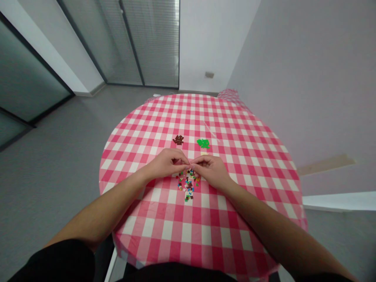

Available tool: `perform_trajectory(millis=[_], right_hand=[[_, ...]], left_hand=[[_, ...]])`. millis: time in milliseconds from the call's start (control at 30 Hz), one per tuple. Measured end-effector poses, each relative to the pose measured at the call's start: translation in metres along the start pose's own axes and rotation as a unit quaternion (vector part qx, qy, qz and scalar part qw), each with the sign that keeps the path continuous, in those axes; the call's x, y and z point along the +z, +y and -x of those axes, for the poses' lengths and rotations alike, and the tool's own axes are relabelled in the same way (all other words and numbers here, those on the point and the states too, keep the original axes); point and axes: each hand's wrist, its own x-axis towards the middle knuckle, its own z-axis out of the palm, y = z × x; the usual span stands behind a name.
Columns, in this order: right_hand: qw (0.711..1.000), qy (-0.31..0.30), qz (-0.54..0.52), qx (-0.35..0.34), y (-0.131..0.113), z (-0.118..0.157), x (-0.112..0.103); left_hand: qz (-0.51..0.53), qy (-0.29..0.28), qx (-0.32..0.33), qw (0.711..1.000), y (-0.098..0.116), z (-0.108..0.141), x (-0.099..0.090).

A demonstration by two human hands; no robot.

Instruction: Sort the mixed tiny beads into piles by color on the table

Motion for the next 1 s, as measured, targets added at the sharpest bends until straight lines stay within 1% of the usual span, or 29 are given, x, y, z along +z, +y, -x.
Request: perform_trajectory(millis=[200, 433, 600, 867, 933, 1000], right_hand=[[0.997, -0.011, -0.069, 0.043, 0.004, -0.002, 0.001], [0.992, -0.009, -0.116, 0.053, 0.002, -0.003, 0.003], [0.992, -0.011, -0.114, 0.061, 0.002, -0.002, 0.003], [0.993, -0.021, -0.103, 0.054, 0.0, -0.001, 0.004], [0.993, -0.025, -0.102, 0.056, 0.001, 0.0, 0.005], [0.994, -0.026, -0.095, 0.056, 0.002, 0.0, 0.005]], left_hand=[[-0.017, 0.025, -0.016, 0.999, -0.002, -0.001, 0.002], [-0.015, 0.022, -0.004, 1.0, -0.003, -0.001, 0.003], [-0.011, 0.023, -0.005, 1.0, -0.002, -0.001, 0.002], [-0.019, 0.018, 0.002, 1.0, -0.002, -0.001, 0.003], [-0.028, 0.014, -0.002, 1.0, -0.002, -0.001, 0.0], [-0.041, 0.014, -0.018, 0.999, -0.005, 0.0, -0.007]])
